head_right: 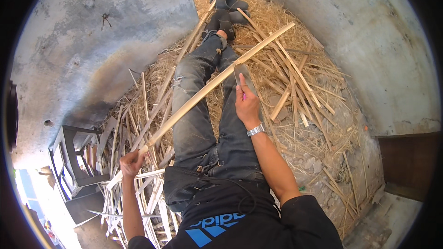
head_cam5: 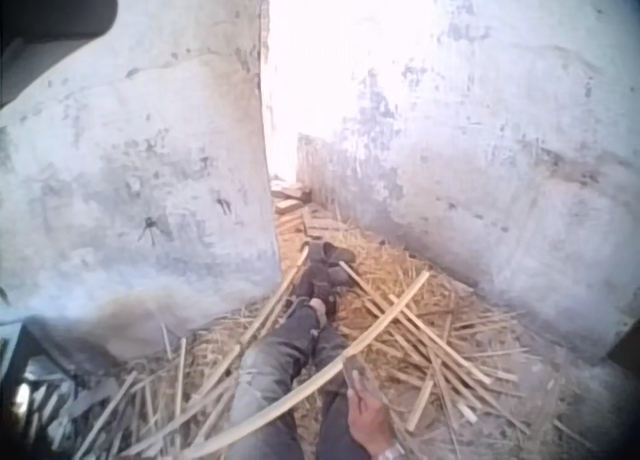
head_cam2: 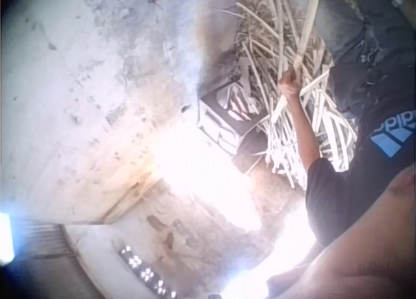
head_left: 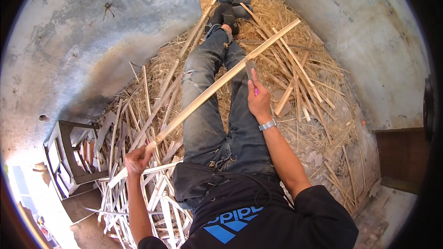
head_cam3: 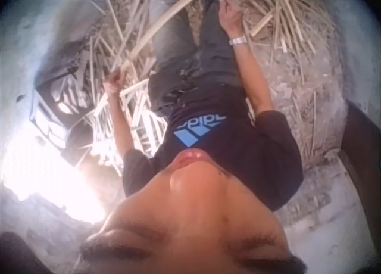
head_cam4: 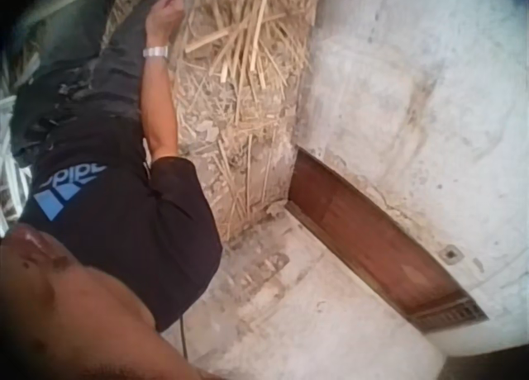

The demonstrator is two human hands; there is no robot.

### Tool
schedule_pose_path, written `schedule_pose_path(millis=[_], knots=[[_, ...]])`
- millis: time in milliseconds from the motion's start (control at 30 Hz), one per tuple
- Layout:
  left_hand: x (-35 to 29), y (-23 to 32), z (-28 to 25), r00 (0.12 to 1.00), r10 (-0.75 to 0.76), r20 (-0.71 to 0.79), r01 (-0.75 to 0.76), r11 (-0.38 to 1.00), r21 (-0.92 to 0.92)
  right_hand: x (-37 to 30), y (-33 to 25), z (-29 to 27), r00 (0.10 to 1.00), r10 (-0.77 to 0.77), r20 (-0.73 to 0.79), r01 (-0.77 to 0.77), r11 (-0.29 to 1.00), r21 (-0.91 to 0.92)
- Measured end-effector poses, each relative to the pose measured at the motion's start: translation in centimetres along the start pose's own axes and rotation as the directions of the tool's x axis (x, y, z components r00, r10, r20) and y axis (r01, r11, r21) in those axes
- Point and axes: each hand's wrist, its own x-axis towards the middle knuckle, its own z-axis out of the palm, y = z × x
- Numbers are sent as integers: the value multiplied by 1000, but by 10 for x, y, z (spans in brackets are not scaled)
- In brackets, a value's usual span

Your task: The person scrapes a long strip of bamboo with a small knife while sitting on a floor covered in shavings.

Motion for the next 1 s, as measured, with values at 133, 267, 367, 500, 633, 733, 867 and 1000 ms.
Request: schedule_pose_path(millis=[133,267,367,500,633,733,867,1000], knots=[[2,-3,1,1000,22,-9,-22,1000,20,-1,-3,-1,998,16,58,-16,1000,-6],[3,-6,12,1000,-8,11,8,1000,2,-2,-4,-1,992,14,125,-21,998,54],[3,1,20,996,-61,62,62,998,-12,-8,-10,5,978,-64,200,41,992,117],[1,1,27,998,-49,27,50,997,-51,-11,-16,4,965,-1,261,-12,999,50],[12,12,33,999,-35,-1,35,998,-53,-15,-22,7,945,-19,326,-5,997,75],[27,28,38,997,-59,59,59,998,-6,-14,-17,8,940,-2,340,-33,995,96],[45,47,59,998,-52,33,55,993,-100,-22,-18,12,890,-82,448,26,991,131],[88,112,92,986,-149,74,157,980,-121,-44,-45,22,854,-162,495,62,975,213]])
